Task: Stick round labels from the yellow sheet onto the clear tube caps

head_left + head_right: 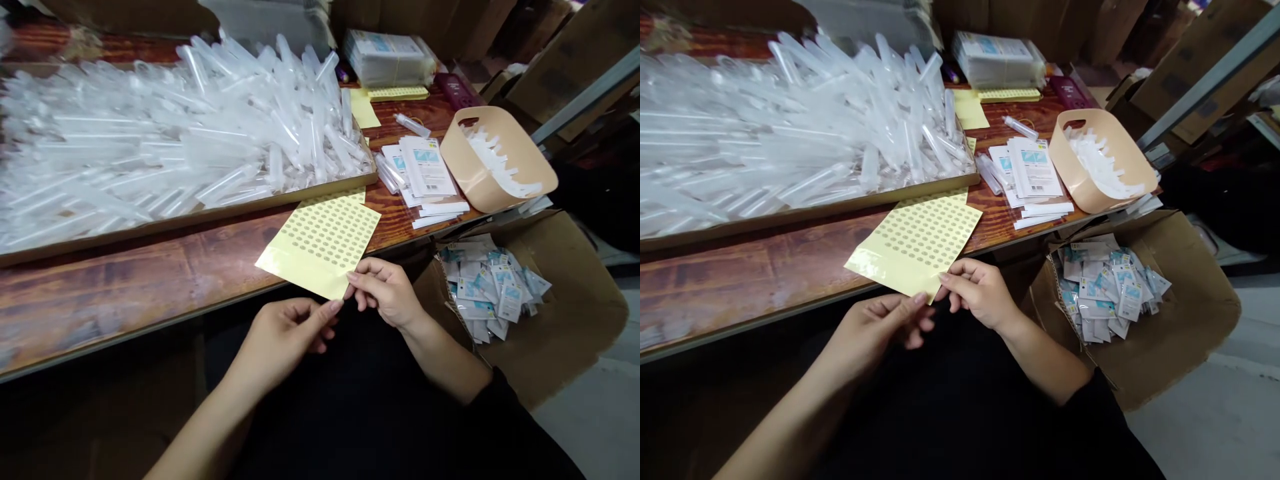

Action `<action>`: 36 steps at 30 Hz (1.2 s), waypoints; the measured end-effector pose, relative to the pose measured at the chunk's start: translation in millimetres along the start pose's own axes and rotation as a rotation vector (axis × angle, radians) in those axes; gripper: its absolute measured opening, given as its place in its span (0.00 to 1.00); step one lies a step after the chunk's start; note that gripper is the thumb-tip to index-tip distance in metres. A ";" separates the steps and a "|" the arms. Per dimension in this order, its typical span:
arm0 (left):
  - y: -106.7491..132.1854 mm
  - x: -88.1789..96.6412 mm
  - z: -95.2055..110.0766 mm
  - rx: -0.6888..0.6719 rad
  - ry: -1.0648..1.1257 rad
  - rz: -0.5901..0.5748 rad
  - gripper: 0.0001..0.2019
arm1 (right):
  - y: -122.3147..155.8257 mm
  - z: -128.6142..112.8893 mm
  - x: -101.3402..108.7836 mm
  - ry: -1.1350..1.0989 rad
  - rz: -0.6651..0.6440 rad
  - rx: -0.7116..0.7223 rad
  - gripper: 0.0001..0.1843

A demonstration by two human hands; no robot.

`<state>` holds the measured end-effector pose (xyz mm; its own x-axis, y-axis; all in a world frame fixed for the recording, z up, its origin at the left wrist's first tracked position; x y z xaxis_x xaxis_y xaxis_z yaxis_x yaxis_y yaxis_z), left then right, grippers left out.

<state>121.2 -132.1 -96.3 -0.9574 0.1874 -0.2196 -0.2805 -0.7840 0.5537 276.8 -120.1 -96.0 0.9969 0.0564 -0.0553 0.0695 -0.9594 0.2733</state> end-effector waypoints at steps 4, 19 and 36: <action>31.1 8.3 59.8 -0.695 -0.690 0.235 0.16 | -0.9 3.6 -3.6 -0.002 0.047 -0.007 0.15; 45.4 -25.0 88.2 -1.372 -0.896 0.161 0.05 | -1.9 -12.3 -15.1 0.092 0.070 0.173 0.15; 51.0 -25.9 91.0 -1.390 -0.936 0.282 0.02 | 2.4 -33.5 -23.3 0.497 0.136 0.384 0.13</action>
<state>125.5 -123.2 10.8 -0.8155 -0.1776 0.5508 -0.3266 -0.6444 -0.6914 255.0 -114.4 -61.9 0.9007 -0.0398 0.4325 0.0147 -0.9924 -0.1219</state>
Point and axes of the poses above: each hand's wrist, its own y-axis away from the middle knuckle, its own x-axis out of the back of the hand, z = x × y, the point moved 8 cm from there along -y, towards the middle knuckle, and after that the axes turned 15 degrees about y, right-handed, at the moved point
